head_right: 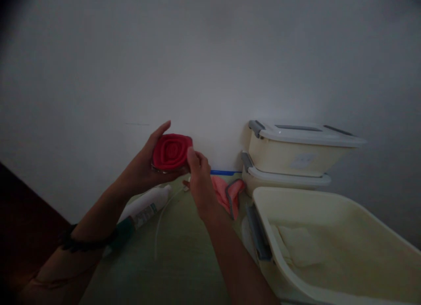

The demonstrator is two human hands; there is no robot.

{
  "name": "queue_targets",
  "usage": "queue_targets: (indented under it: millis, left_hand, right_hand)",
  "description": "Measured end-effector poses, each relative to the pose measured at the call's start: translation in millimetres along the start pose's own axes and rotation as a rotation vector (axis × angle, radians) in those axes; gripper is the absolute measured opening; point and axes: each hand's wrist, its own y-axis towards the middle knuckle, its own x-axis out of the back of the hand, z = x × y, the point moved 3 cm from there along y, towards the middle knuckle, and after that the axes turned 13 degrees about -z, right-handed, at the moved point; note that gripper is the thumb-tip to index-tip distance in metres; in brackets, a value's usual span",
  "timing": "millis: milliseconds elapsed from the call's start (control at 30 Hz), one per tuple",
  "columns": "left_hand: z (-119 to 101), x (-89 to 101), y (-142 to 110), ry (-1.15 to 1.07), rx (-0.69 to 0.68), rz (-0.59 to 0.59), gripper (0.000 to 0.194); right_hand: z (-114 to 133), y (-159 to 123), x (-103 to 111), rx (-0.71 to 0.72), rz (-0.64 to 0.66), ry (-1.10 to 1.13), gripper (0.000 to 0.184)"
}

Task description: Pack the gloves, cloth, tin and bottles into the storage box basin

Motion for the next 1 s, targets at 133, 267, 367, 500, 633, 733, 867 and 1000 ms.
queue_targets:
  millis: [133, 267, 367, 500, 633, 733, 867, 1000]
  left_hand:
    - [-5, -4.8, 1, 0.173, -0.172, 0.08, 0.08]
    - [-8, -11.3, -2, 0.132, -0.188, 0.194, 0.077]
    - [-6, -9.2, -5, 0.119, -0.155, 0.248, 0.087]
    - [-3, -1.9, -3, 0.132, -0.175, 0.227, 0.084]
    - [-2, 1.6, 0, 0.152, -0.21, 0.191, 0.076]
    - [-2, 0.7, 0, 0.151, -0.21, 0.198, 0.076]
    - [-4, -3.0, -2, 0.155, -0.211, 0.219, 0.076]
    - [-5, -5.4, -2, 0.166, -0.216, 0.212, 0.075]
  right_hand:
    - [8, -4, -3, -0.167, 0.106, 0.07, 0.048]
    - [10, -1, 1, -0.106, 0.01, 0.004, 0.032]
    - [8, -1, 1, -0.106, -0.016, -0.005, 0.035]
    - [13, -4, -1, -0.11, 0.027, 0.023, 0.037]
    - [21, -4, 2, -0.019, 0.067, 0.0, 0.019]
    - [21, -3, 3, 0.035, 0.111, -0.05, 0.013]
    - [19, -1, 4, 0.052, 0.083, -0.077, 0.026]
    - [22, -2, 3, 0.059, 0.066, -0.103, 0.03]
